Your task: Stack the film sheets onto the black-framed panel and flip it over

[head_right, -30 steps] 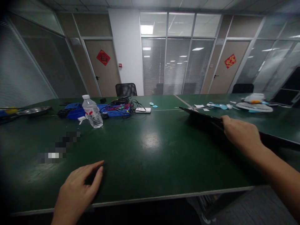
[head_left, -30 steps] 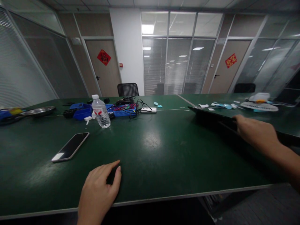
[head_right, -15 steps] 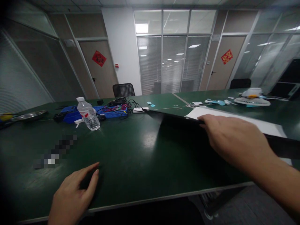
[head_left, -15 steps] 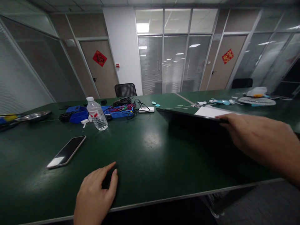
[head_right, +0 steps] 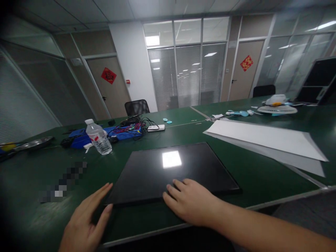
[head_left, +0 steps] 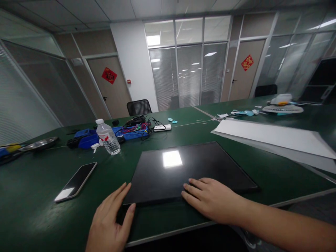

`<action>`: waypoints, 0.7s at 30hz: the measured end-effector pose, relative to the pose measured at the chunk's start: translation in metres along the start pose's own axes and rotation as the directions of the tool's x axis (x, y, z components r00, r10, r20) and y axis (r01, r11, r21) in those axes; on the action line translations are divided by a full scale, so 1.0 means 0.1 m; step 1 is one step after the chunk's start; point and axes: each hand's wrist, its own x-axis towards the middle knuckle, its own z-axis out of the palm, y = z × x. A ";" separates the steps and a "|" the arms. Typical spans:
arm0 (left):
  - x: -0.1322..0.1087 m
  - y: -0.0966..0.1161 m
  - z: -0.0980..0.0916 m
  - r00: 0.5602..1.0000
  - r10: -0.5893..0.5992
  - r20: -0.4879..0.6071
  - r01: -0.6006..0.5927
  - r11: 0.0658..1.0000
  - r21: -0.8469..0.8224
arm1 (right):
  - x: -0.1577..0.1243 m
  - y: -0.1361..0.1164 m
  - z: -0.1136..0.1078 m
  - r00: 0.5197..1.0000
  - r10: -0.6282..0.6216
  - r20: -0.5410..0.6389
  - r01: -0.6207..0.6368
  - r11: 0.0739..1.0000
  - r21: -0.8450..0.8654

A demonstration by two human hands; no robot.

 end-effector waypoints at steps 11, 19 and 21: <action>0.06 -0.06 0.12 0.983 0.049 0.176 -0.043 0.998 -0.035 | -0.91 2.38 0.26 0.806 0.585 0.086 -0.561 0.803 -0.200; 0.07 -0.07 0.13 0.979 -0.050 0.200 0.062 0.997 -0.055 | -1.85 2.83 0.43 0.073 0.952 0.298 -0.946 0.160 -0.282; 0.07 -0.04 0.11 0.977 -0.067 0.201 0.079 0.996 -0.052 | -1.76 2.73 0.35 0.252 0.927 0.279 -0.903 0.329 -0.277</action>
